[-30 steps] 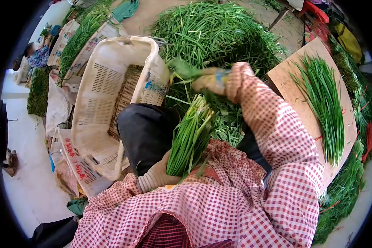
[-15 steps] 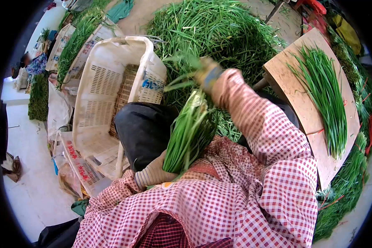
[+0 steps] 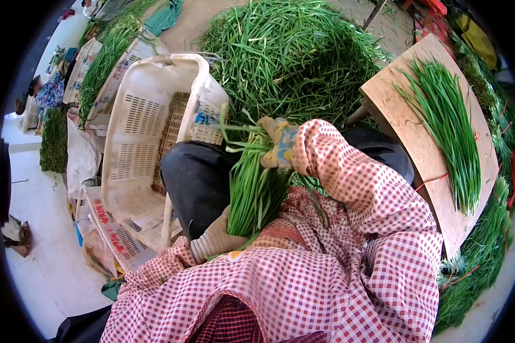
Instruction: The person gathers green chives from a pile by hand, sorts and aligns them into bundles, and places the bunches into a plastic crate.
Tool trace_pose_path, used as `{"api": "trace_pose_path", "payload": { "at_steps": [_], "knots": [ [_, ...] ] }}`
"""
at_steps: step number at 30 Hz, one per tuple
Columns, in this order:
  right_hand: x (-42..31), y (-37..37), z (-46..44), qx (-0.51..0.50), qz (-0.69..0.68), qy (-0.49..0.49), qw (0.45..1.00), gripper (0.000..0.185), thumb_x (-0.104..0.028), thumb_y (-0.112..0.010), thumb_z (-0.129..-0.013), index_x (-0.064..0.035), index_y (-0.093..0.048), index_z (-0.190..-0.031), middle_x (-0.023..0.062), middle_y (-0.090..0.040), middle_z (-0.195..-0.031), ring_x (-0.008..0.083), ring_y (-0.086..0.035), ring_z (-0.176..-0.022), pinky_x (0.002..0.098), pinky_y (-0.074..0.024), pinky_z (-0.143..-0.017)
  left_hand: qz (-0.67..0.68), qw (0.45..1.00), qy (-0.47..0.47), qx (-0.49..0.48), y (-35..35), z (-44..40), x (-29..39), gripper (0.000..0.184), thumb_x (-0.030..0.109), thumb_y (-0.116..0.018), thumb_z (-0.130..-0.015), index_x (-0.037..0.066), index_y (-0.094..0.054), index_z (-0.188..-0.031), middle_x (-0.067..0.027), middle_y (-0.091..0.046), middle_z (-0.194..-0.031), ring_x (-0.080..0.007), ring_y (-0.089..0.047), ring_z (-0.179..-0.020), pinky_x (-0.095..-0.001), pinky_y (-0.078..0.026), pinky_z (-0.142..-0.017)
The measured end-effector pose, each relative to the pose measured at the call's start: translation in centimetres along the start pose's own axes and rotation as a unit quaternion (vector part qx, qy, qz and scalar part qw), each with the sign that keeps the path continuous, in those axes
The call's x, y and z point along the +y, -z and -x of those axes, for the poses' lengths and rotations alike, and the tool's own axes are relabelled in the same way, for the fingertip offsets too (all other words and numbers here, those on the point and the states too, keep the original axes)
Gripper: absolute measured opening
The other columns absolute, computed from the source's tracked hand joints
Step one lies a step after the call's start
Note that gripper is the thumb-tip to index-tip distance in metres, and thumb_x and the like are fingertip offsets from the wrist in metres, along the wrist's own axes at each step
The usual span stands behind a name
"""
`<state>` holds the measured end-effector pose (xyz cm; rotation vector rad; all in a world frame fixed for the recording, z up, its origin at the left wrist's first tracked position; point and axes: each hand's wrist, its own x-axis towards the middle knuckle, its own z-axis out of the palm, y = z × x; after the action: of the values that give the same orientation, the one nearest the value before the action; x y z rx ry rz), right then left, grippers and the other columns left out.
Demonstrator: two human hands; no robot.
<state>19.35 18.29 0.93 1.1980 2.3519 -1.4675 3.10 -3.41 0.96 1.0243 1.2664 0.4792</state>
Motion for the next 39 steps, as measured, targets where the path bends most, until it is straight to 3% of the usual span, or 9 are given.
{"api": "trace_pose_path", "payload": {
  "at_steps": [6,17,23,26,28,32,34,37,39],
  "knots": [
    [-0.8,-1.2,1.4,0.030,0.161,0.033,0.986,0.078,-0.037,-0.065,-0.076,-0.0031,-0.031,-0.138,0.0245,-0.052,-0.119,0.0380,-0.053,-0.108,0.0435,-0.0437,-0.091,0.044,0.999,0.016,-0.002,0.0,0.0,0.4,0.080,0.005,-0.073,-0.076,0.008,-0.025,-0.139,-0.0050,-0.053,-0.123,-0.0136,-0.053,-0.109,-0.0305,-0.042,-0.098],
    [2.2,0.0,-6.7,-0.115,0.240,-0.082,0.960,0.026,-0.018,-0.049,-0.094,-0.0074,-0.053,-0.117,0.0054,-0.057,-0.098,0.0177,-0.054,-0.087,0.0358,-0.0461,-0.076,0.006,0.998,0.053,-0.031,1.1,-0.1,-0.5,0.070,0.017,-0.070,-0.081,0.001,-0.029,-0.135,-0.0076,-0.057,-0.120,-0.0150,-0.053,-0.110,-0.0295,-0.038,-0.100],
    [6.0,7.0,-6.6,0.023,-0.361,-0.109,0.926,0.023,-0.018,-0.057,-0.092,-0.0056,-0.056,-0.111,0.0126,-0.063,-0.094,0.0130,-0.057,-0.071,0.0254,-0.0501,-0.058,0.138,0.987,-0.011,-0.085,3.0,0.3,-0.9,0.060,0.015,-0.070,-0.081,0.003,-0.043,-0.132,-0.0079,-0.057,-0.123,-0.0155,-0.054,-0.108,-0.0301,-0.043,-0.095],
    [0.9,4.3,-4.5,-0.132,-0.401,-0.080,0.903,0.037,-0.027,-0.062,-0.088,-0.0094,-0.059,-0.120,0.0123,-0.054,-0.131,0.0252,-0.049,-0.123,0.0417,-0.0431,-0.100,-0.042,0.982,-0.090,-0.159,4.5,-0.5,-1.1,0.044,0.009,-0.071,-0.081,0.004,-0.056,-0.122,-0.0066,-0.061,-0.117,-0.0154,-0.055,-0.104,-0.0303,-0.045,-0.092],
    [-0.9,1.1,-3.7,-0.035,-0.407,0.037,0.912,0.035,-0.023,-0.059,-0.090,-0.0046,-0.060,-0.120,0.0126,-0.057,-0.126,0.0218,-0.051,-0.119,0.0337,-0.0312,-0.109,0.020,0.986,-0.017,-0.166,4.7,0.2,-1.5,0.045,0.012,-0.074,-0.079,0.005,-0.058,-0.121,-0.0068,-0.062,-0.118,-0.0148,-0.055,-0.104,-0.0308,-0.045,-0.092],
    [0.9,-2.0,-7.0,0.048,-0.399,0.082,0.912,0.051,-0.029,-0.062,-0.089,0.0018,-0.048,-0.127,0.0144,-0.061,-0.116,0.0187,-0.054,-0.113,0.0324,-0.0460,-0.097,0.175,0.975,0.013,-0.139,4.2,1.6,-0.1,0.057,0.015,-0.080,-0.074,0.005,-0.055,-0.125,-0.0051,-0.060,-0.120,-0.0143,-0.054,-0.106,-0.0316,-0.045,-0.092],
    [0.6,2.2,-7.6,0.133,-0.510,-0.076,0.846,0.029,-0.023,-0.055,-0.093,-0.0025,-0.056,-0.114,0.0081,-0.062,-0.087,0.0145,-0.057,-0.071,0.0249,-0.0496,-0.058,0.169,0.979,0.039,-0.112,3.9,2.0,-0.3,0.060,0.012,-0.081,-0.073,0.005,-0.054,-0.126,-0.0048,-0.060,-0.120,-0.0151,-0.054,-0.106,-0.0316,-0.045,-0.092],
    [2.0,8.2,-2.1,0.335,-0.565,-0.049,0.752,0.017,-0.024,-0.063,-0.088,-0.0091,-0.065,-0.096,-0.0029,-0.054,-0.059,0.0061,-0.043,-0.041,0.0198,-0.0333,-0.032,0.128,0.990,0.022,-0.053,4.0,3.1,-3.2,0.061,0.013,-0.083,-0.070,0.004,-0.055,-0.124,-0.0062,-0.061,-0.119,-0.0152,-0.056,-0.103,-0.0324,-0.047,-0.088],
    [4.2,8.8,0.6,0.310,-0.473,0.081,0.821,0.026,-0.030,-0.064,-0.088,-0.0093,-0.063,-0.103,-0.0034,-0.055,-0.061,0.0041,-0.043,-0.043,0.0193,-0.0337,-0.033,0.304,0.948,0.094,-0.023,4.1,4.3,-3.0,0.062,0.016,-0.086,-0.067,0.003,-0.057,-0.121,-0.0068,-0.061,-0.117,-0.0146,-0.057,-0.100,-0.0336,-0.049,-0.085]
  ]
}}
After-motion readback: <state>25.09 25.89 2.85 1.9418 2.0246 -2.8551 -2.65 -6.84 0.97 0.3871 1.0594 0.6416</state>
